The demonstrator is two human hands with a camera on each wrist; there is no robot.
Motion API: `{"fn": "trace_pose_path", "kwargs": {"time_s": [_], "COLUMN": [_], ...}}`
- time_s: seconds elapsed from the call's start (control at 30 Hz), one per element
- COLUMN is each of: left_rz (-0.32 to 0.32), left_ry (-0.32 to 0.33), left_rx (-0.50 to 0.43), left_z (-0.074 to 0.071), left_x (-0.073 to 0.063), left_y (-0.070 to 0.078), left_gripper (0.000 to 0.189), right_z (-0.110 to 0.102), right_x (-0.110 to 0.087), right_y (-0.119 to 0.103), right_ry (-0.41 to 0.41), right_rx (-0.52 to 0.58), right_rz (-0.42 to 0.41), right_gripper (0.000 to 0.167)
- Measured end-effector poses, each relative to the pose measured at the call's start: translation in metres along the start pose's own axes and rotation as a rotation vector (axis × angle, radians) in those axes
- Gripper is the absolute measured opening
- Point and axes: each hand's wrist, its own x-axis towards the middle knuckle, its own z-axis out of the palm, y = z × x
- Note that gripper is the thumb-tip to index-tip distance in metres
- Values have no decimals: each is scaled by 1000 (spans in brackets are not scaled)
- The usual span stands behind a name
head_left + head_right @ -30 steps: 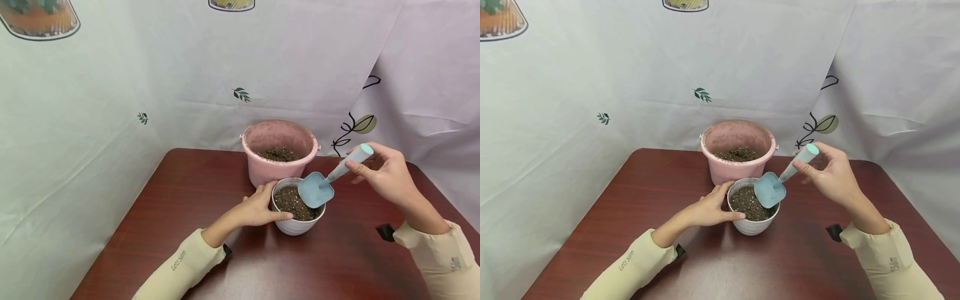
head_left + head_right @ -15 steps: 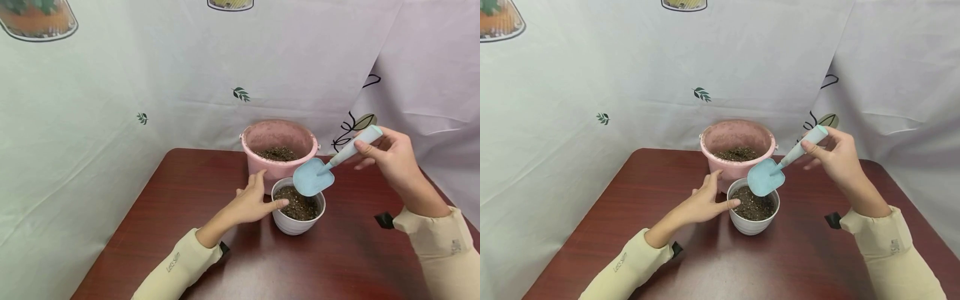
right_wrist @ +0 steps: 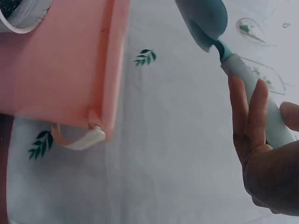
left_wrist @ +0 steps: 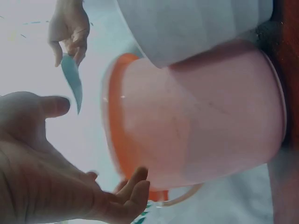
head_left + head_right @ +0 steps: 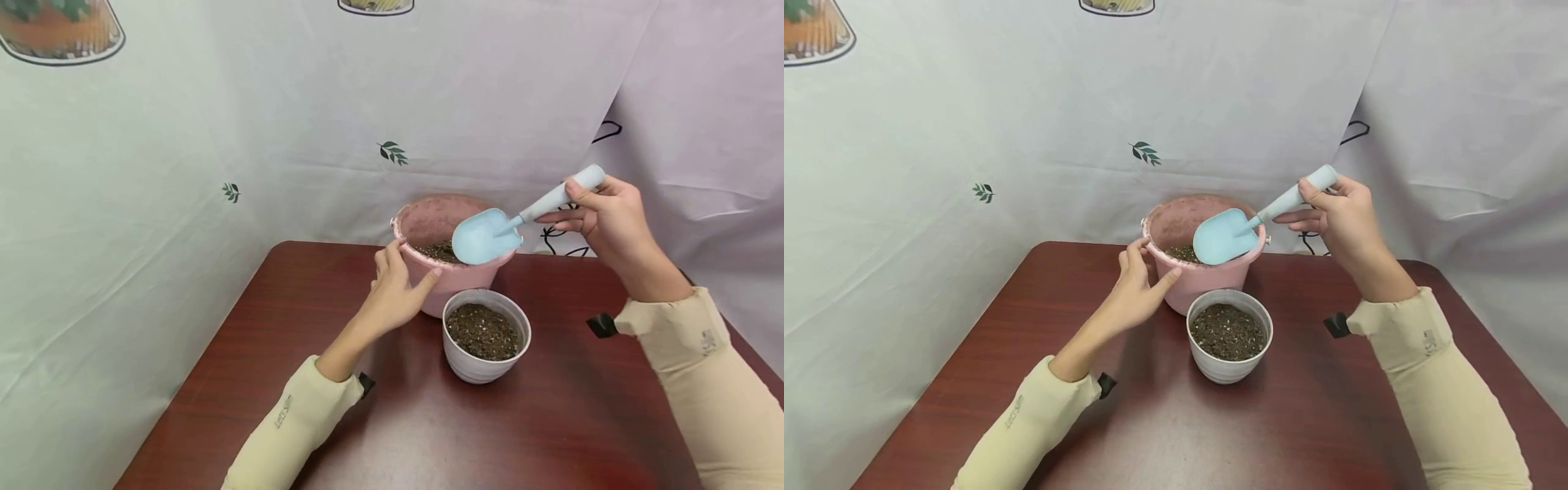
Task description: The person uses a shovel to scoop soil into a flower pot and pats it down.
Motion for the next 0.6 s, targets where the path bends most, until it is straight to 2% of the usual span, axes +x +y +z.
{"fn": "trace_pose_path", "kwargs": {"time_s": [0.13,0.27,0.37,0.43,0.6], "left_rz": [-38,-73,-103,-114,-91], "left_ry": [87,170,211,233,277], "left_rx": [-87,-186,-257,-296,-362], "left_z": [7,19,29,34,42], "left_x": [12,25,31,34,36], "left_y": [-3,-8,-13,-17,-23], "left_gripper": [84,83,81,80,77], "right_z": [4,8,9,10,8], "right_x": [12,24,33,38,51], "right_y": [9,21,34,43,62], "right_ry": [64,123,152,168,157], "right_rx": [5,-50,-140,-239,-444], "right_rz": [9,16,20,16,-14], "right_gripper": [1,7,12,14,12]}}
